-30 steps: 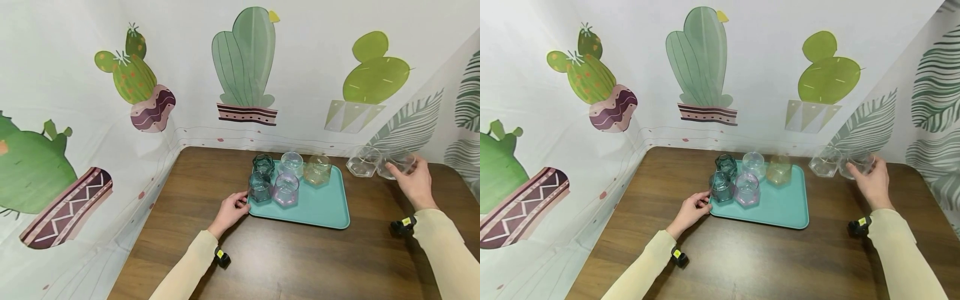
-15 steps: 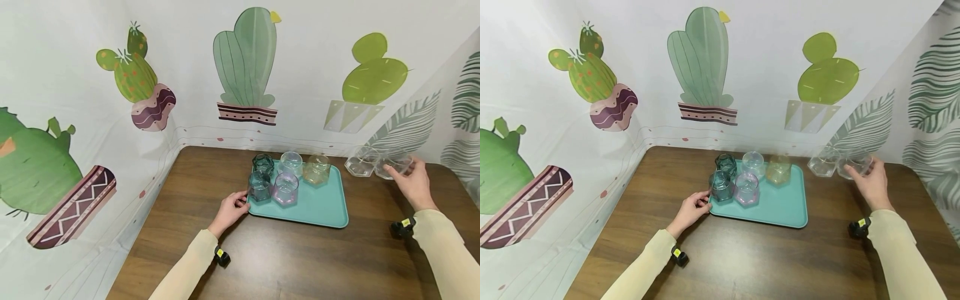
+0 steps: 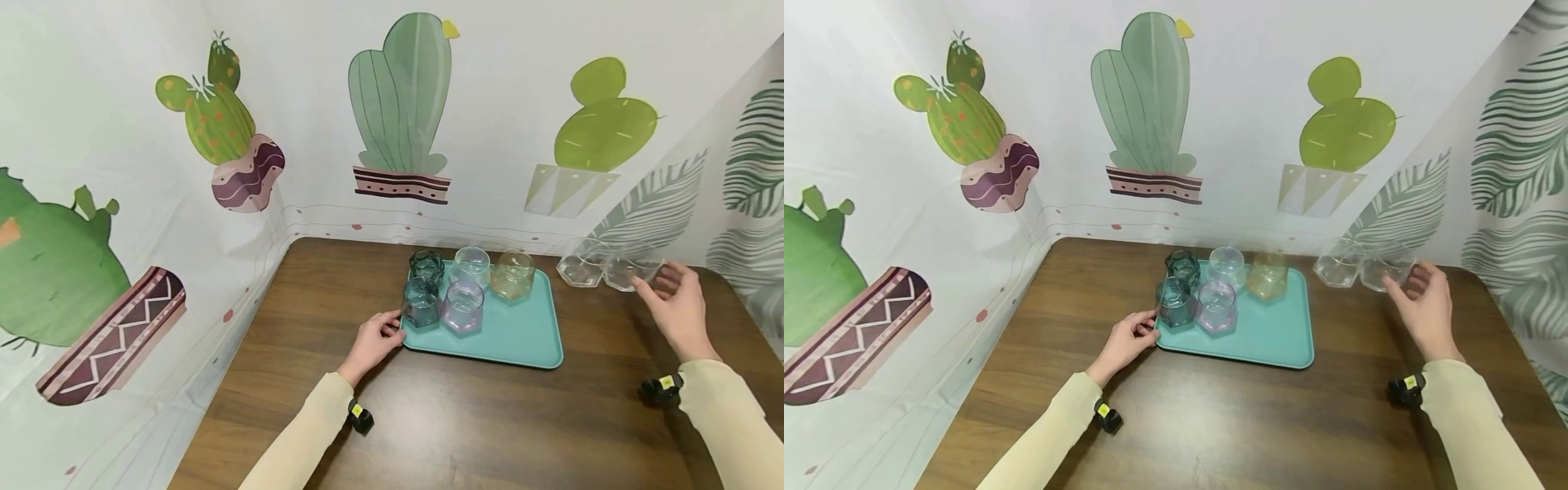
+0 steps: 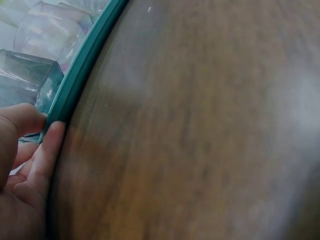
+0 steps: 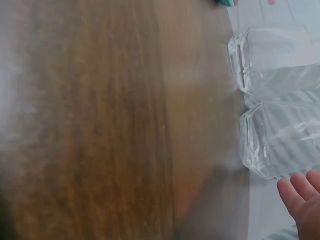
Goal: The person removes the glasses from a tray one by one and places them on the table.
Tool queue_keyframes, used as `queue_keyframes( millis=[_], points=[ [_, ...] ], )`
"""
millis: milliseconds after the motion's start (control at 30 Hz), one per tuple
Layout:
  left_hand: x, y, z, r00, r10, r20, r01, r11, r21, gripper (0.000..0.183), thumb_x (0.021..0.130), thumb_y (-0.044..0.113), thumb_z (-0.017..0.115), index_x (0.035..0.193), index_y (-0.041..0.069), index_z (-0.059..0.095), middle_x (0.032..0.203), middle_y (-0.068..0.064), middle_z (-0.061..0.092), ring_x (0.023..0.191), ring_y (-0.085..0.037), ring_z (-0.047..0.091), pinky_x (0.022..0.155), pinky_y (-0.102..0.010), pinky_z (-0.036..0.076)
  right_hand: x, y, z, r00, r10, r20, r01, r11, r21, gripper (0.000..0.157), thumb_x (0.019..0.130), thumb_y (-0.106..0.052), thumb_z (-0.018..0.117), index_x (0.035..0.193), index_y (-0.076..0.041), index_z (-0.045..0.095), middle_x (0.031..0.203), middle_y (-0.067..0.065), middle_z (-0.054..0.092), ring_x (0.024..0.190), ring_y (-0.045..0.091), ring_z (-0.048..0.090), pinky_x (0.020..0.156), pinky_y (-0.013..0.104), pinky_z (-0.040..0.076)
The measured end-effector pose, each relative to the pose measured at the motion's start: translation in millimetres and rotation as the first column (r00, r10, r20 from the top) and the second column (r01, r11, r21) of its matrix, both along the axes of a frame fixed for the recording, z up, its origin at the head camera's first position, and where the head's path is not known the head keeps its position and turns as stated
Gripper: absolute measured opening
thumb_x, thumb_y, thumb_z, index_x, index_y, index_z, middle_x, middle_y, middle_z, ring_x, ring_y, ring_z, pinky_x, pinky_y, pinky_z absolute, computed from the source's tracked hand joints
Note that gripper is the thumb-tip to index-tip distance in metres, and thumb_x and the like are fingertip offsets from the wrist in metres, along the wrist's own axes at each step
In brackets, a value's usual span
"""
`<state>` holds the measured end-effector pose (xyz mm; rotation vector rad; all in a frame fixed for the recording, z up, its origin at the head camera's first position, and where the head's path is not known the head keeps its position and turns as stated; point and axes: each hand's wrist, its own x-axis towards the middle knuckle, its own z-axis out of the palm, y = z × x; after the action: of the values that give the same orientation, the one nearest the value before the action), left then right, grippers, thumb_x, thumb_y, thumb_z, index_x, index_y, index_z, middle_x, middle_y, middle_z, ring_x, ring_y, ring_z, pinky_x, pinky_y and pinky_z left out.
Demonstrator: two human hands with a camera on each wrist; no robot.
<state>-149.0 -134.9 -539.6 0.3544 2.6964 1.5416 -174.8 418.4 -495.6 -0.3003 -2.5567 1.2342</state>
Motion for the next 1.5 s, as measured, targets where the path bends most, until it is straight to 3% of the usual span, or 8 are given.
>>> queue_keyframes(
  millis=[433,767,900,1000,1233,1333,1433,1500],
  points=[
    [0.2,-2.6,1.2,1.0,0.006,0.0,-0.006,1.0,-0.016,0.043,0.091,0.008,0.075,0.132,-0.003,0.067,0.105,-0.011,0.069,0.085,-0.021,0.071,0.075,-0.025,0.056,19.7,-23.0,14.9,0.997,-0.016,-0.076,0.014,0.999,-0.035,0.071,0.102,-0.031,0.064,0.161,-0.008,0.03,0.152,0.026,0.041,0.122,-0.005,0.046,0.084,-0.001,0.037],
    [0.3,-3.6,2.5,1.0,0.008,-0.014,-0.009,1.0,-0.023,0.042,0.091,0.007,0.075,0.131,-0.003,0.068,0.104,-0.01,0.07,0.085,-0.021,0.07,0.075,-0.025,0.056,31.3,-55.2,26.7,0.985,0.073,-0.153,-0.079,0.996,-0.032,0.066,0.101,-0.022,0.069,0.156,-0.005,0.038,0.142,0.015,0.048,0.108,-0.015,0.048,0.085,-0.001,0.04],
    [-0.3,-3.6,2.9,1.0,0.008,-0.015,-0.008,1.0,-0.026,0.042,0.091,0.007,0.075,0.131,-0.003,0.068,0.104,-0.01,0.07,0.085,-0.022,0.07,0.075,-0.025,0.057,30.2,-69.4,28.2,0.975,0.124,-0.183,-0.129,0.991,-0.017,0.066,0.1,-0.017,0.071,0.154,0.0,0.039,0.142,0.024,0.051,0.104,-0.018,0.049,0.085,-0.001,0.042],
    [-0.6,-3.8,3.0,1.0,0.01,-0.01,-0.01,1.0,-0.021,0.043,0.091,0.008,0.075,0.132,-0.003,0.068,0.104,-0.01,0.07,0.085,-0.021,0.07,0.075,-0.025,0.056,27.7,-81.1,28.6,0.965,0.16,-0.206,-0.166,0.986,-0.009,0.065,0.099,-0.014,0.072,0.153,0.003,0.04,0.142,0.032,0.05,0.11,-0.016,0.05,0.087,0.0,0.043],
    [-0.7,-3.6,1.6,1.0,0.006,-0.016,-0.006,1.0,-0.008,0.042,0.091,0.008,0.076,0.131,-0.003,0.068,0.104,-0.01,0.07,0.085,-0.021,0.07,0.074,-0.025,0.056,21.5,-105.0,30.1,0.954,0.224,-0.199,-0.23,0.973,-0.008,0.064,0.1,-0.017,0.071,0.153,0.003,0.041,0.144,0.03,0.05,0.114,-0.01,0.049,0.09,0.002,0.043],
    [-0.9,-3.1,-0.5,1.0,0.003,-0.02,-0.003,1.0,-0.005,0.042,0.091,0.008,0.076,0.131,-0.003,0.068,0.103,-0.011,0.07,0.084,-0.019,0.07,0.074,-0.025,0.056,17.9,-113.1,30.0,0.953,0.249,-0.175,-0.253,0.968,0.003,0.066,0.1,-0.021,0.072,0.154,0.002,0.04,0.146,0.029,0.049,0.121,0.013,0.057,0.09,0.004,0.043],
    [-0.7,-2.3,-1.4,1.0,-0.002,-0.018,0.001,1.0,-0.009,0.042,0.091,0.008,0.076,0.131,-0.002,0.068,0.103,-0.01,0.07,0.083,-0.018,0.07,0.074,-0.025,0.057,13.9,-119.4,28.7,0.951,0.267,-0.155,-0.268,0.963,0.015,0.068,0.1,-0.023,0.072,0.155,0.001,0.039,0.147,0.029,0.049,0.126,0.04,0.054,0.09,0.006,0.044],
    [-0.3,-1.8,-1.0,1.0,-0.008,-0.022,0.008,1.0,-0.013,0.042,0.091,0.007,0.075,0.131,-0.002,0.068,0.104,-0.011,0.07,0.083,-0.018,0.07,0.075,-0.025,0.058,11.5,-122.8,27.5,0.948,0.281,-0.148,-0.282,0.959,0.016,0.069,0.1,-0.024,0.071,0.155,0.002,0.037,0.147,0.029,0.047,0.127,0.048,0.051,0.091,0.008,0.045]
  ],
)
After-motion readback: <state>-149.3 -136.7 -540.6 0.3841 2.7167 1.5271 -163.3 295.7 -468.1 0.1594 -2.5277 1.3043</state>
